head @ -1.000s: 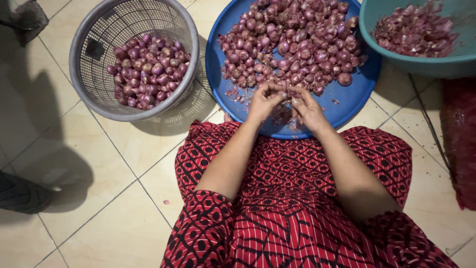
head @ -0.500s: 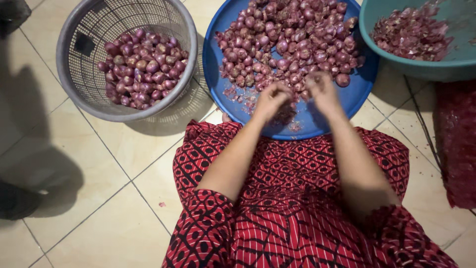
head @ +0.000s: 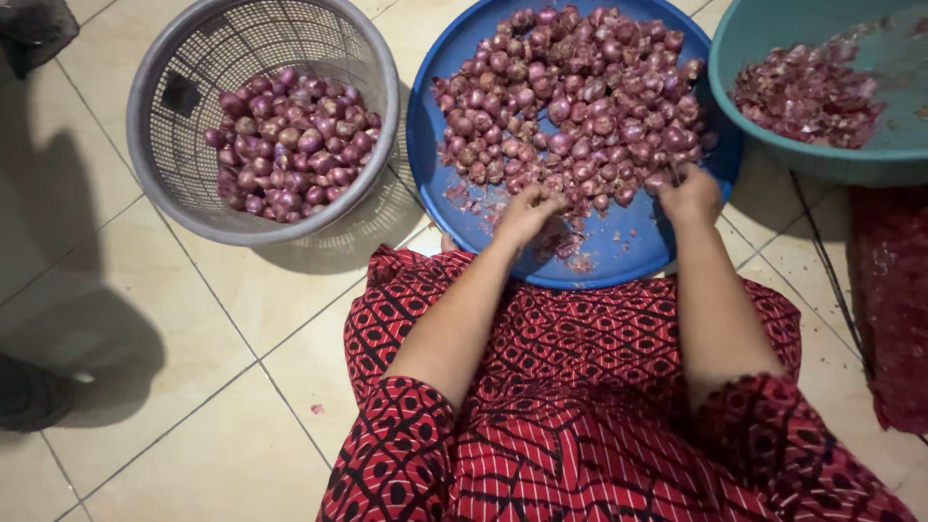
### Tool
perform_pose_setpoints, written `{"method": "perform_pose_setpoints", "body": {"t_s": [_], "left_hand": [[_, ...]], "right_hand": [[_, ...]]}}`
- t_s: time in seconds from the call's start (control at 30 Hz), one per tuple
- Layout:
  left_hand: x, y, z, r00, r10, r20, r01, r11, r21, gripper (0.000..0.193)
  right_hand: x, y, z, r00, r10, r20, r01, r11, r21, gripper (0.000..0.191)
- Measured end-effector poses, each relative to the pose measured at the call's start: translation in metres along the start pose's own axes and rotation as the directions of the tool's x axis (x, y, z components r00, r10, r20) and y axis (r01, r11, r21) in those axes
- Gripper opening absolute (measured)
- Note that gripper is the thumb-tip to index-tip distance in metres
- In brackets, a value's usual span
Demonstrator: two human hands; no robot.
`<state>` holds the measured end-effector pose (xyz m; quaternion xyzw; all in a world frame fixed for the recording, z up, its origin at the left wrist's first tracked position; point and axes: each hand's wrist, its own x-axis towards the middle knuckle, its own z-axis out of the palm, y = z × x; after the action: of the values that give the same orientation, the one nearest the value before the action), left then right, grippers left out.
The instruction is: The person sits on the floor peeling small red shallots. They pick up shallots from a blue tray, use a small knife to trim and peel off the outer skins and roots, drop the discarded peels into a green basin, and place the peeled shallots into a perforated basket.
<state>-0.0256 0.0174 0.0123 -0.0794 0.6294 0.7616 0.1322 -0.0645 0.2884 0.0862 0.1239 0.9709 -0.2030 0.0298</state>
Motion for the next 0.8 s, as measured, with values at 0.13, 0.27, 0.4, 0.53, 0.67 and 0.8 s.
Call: {"method": "perform_pose_setpoints", "body": {"t_s": [0.13,0.27,0.4,0.53,0.67,0.8], "left_hand": [[-0.001,-0.004,0.009,0.997,0.079,0.028,-0.081,0.990,0.111,0.019],[-0.007,-0.008,0.014,0.981,0.181,0.072,-0.193,0.952,0.238,0.020],[-0.014,-0.008,0.008,0.985,0.162,0.050,-0.168,0.895,0.413,0.023],[-0.012,-0.005,0.010,0.993,0.116,0.030,-0.117,0.899,0.421,0.024],[-0.011,-0.005,0.014,0.989,0.146,0.020,-0.141,0.895,0.423,0.024],[-0.013,-0.001,0.018,0.995,-0.044,0.089,0.041,0.999,0.035,0.028]], "right_hand": [[-0.010,-0.004,-0.002,0.999,-0.018,0.039,0.018,1.000,-0.007,0.052],[-0.014,-0.015,-0.013,0.999,0.014,0.040,-0.005,0.974,-0.227,0.056],[-0.016,-0.023,-0.014,0.998,0.049,0.043,-0.037,0.971,-0.236,0.064],[-0.017,-0.021,-0.004,0.997,-0.051,0.062,0.062,0.980,-0.189,0.066],[-0.018,-0.019,0.000,0.993,-0.007,0.120,0.020,0.994,-0.105,0.065],[-0.032,-0.033,0.002,0.978,-0.204,0.041,0.170,0.896,0.410,0.062]]}}
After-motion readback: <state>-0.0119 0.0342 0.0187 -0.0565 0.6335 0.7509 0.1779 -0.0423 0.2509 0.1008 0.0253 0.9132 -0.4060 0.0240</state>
